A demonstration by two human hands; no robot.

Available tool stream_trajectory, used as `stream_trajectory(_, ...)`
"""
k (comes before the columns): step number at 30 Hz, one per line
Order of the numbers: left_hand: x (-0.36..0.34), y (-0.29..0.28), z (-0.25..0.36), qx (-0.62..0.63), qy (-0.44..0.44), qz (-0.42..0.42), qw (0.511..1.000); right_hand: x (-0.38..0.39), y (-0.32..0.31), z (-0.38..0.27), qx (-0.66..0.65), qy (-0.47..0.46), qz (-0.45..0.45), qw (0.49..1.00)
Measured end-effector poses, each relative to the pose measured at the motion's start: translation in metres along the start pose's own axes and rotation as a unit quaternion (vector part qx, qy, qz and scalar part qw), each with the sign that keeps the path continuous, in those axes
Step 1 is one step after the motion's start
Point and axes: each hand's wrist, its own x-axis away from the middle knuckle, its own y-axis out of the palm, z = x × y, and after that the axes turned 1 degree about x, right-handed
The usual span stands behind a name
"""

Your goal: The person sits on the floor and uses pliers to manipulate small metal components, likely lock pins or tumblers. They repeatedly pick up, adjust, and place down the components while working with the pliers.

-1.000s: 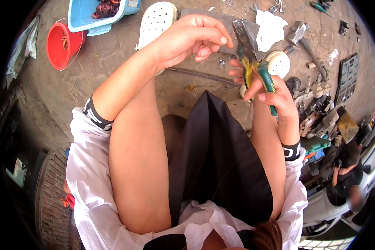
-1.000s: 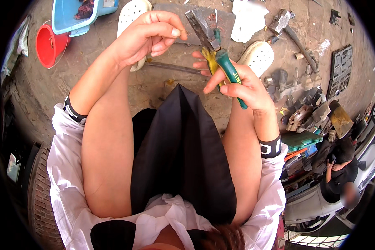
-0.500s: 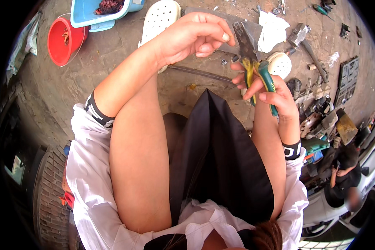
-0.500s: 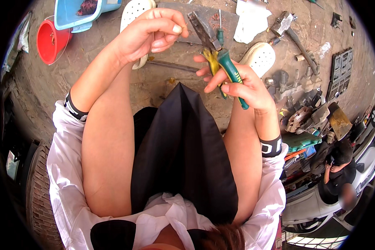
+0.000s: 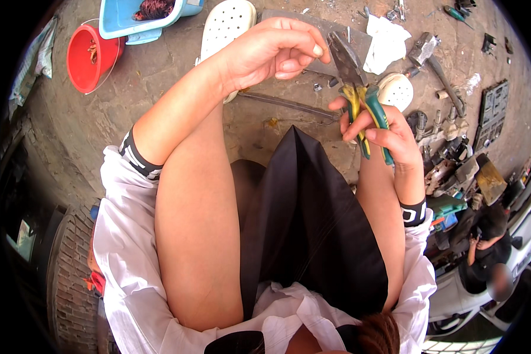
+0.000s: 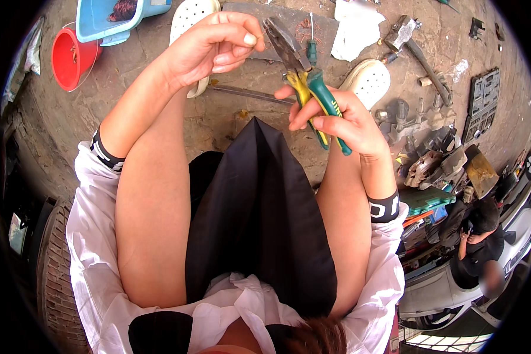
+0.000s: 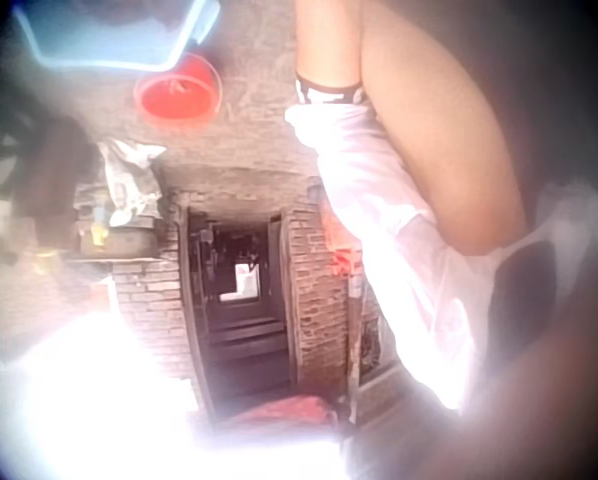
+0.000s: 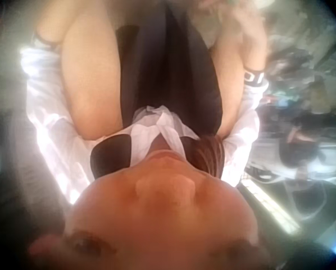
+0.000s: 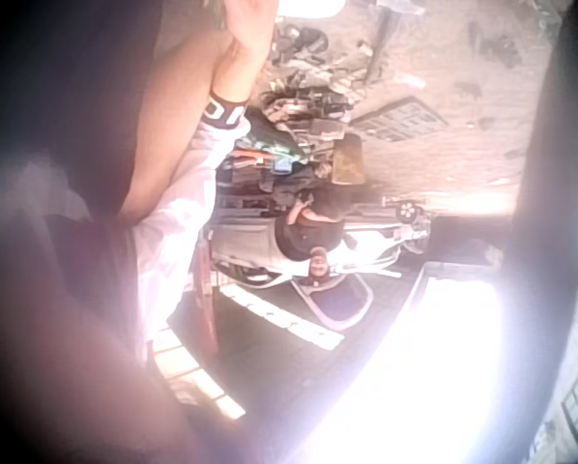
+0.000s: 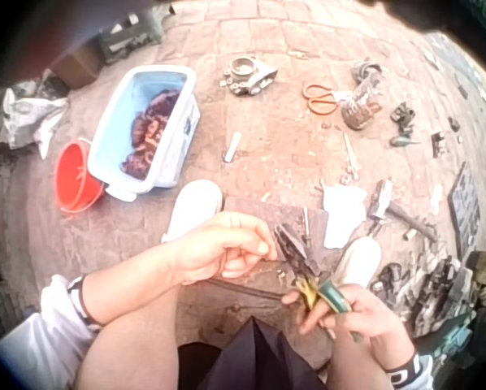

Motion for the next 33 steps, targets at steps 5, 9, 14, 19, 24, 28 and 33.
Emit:
stream_trajectory(5, -0.001, 0.002, 0.001, 0.008, 0.008, 0.001, 1.0, 0.002, 0.002, 0.003, -0.028, 0.046, 0.052, 0.997)
stream_trajectory(9, -0.004, 0.0, 0.0, 0.002, 0.014, 0.007, 1.0, 0.0, 0.008, 0.002, 0.029, 0.047, 0.093, 0.994)
stream_trajectory(14, -0.007, 0.003, -0.01, -0.131, 0.084, 0.065, 0.986, -0.004, 0.01, -0.004, 0.209, -0.007, 0.128, 0.969)
stream_trajectory(19, -0.009, 0.006, -0.012, -0.261, 0.133, 0.112, 0.95, -0.005, 0.01, -0.003, 0.254, -0.022, 0.148, 0.956)
stream_trajectory(24, -0.008, 0.007, -0.011, -0.358, 0.16, 0.139, 0.91, -0.006, 0.011, -0.001, 0.285, -0.025, 0.168, 0.943)
stream_trajectory(28, -0.006, 0.015, -0.007, -0.368, 0.134, 0.144, 0.909, -0.005, 0.015, -0.001, 0.346, -0.044, 0.196, 0.917)
stream_trajectory(33, 0.001, 0.018, -0.019, -0.392, -0.027, 0.058, 0.918, 0.005, -0.001, -0.013, 0.185, -0.051, 0.356, 0.914)
